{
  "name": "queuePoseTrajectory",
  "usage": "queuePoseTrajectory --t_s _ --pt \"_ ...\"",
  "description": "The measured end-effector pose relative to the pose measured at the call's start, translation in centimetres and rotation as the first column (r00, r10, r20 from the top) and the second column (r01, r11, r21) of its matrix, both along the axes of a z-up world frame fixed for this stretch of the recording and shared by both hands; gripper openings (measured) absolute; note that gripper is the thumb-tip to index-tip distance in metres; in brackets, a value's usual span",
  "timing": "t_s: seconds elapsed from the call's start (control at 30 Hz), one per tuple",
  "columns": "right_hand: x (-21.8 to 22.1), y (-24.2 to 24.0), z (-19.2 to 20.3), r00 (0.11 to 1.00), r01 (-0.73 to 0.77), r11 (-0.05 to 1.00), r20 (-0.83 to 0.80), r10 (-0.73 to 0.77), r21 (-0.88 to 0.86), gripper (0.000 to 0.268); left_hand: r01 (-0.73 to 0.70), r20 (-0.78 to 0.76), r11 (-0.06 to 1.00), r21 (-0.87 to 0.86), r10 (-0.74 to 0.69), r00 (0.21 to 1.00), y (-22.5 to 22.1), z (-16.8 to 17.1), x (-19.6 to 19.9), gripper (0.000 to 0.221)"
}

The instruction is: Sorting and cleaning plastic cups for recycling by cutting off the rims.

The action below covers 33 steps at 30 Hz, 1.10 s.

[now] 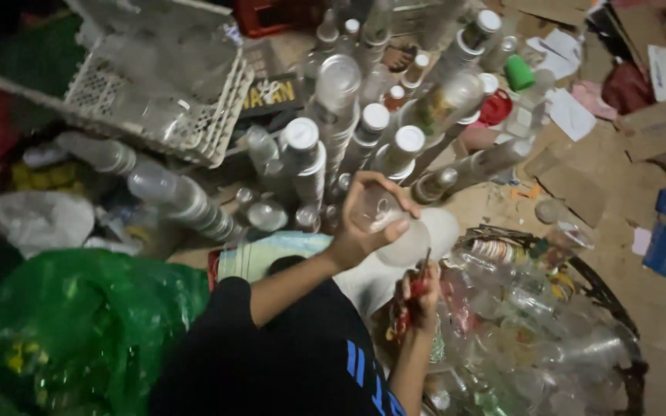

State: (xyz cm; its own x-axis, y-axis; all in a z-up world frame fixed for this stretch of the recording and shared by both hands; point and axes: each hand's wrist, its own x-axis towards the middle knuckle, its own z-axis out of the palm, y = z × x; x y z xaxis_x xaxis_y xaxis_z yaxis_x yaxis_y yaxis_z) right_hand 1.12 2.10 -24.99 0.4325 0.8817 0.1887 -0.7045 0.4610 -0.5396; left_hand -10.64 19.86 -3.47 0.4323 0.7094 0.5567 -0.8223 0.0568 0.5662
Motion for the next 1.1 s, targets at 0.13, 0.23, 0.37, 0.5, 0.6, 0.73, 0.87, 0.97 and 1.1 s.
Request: queuePoseTrajectory --t_s 0.13,0.23,0.37,0.5,0.6,0.73,0.87,0.97,1.1 --pt "-0.9 4.1 0.0 0.988 -0.147 0.988 0.051 0.145 0.052 0.092 -0.089 -0.032 0.994 0.059 0.091 0.995 1.4 1.1 -3.7 0.058" --pt "-4.2 1.0 -1.8 0.933 -0.262 0.958 0.225 0.282 -0.115 0.1 -0.269 -0.025 0.949 0.166 0.277 0.961 1.5 0.5 -6.5 0.05" --pt "-2.4 7.5 -2.0 0.876 -0.453 0.883 0.123 0.467 -0.125 0.092 -0.471 -0.129 0.865 0.174 0.494 0.86 1.7 -1.1 -9.7 0.05" --pt "-3.5 9.2 -2.7 0.819 -0.568 0.816 0.022 0.573 -0.108 0.084 -0.628 -0.102 0.746 0.222 0.659 0.745 3.2 -2.3 -12.6 0.049" --pt "-2.0 8.8 -6.4 0.801 -0.599 0.795 -0.046 0.597 -0.098 0.078 -0.85 -0.024 0.383 0.362 0.915 0.402 6.4 -3.8 -14.6 0.045" --pt "-1.4 7.9 -6.0 0.8 -0.598 0.797 -0.115 0.589 -0.083 0.071 -0.829 -0.103 0.396 0.396 0.916 0.388 9.7 -3.9 -18.6 0.049" --pt "-1.0 7.2 -5.9 0.815 -0.569 0.82 -0.172 0.553 -0.063 0.063 -0.791 -0.276 0.585 0.179 0.802 0.53 11.0 -7.3 -18.3 0.044" --pt "-1.3 7.8 -5.9 0.83 -0.537 0.843 -0.199 0.521 -0.033 0.058 -0.808 -0.322 0.555 0.197 0.816 0.481 11.2 -9.7 -16.7 0.049" --pt "-1.8 8.0 -5.6 0.827 -0.532 0.847 -0.225 0.515 -0.019 0.054 -0.69 -0.379 0.455 0.563 0.884 0.274 10.5 -13.0 -16.3 0.043"
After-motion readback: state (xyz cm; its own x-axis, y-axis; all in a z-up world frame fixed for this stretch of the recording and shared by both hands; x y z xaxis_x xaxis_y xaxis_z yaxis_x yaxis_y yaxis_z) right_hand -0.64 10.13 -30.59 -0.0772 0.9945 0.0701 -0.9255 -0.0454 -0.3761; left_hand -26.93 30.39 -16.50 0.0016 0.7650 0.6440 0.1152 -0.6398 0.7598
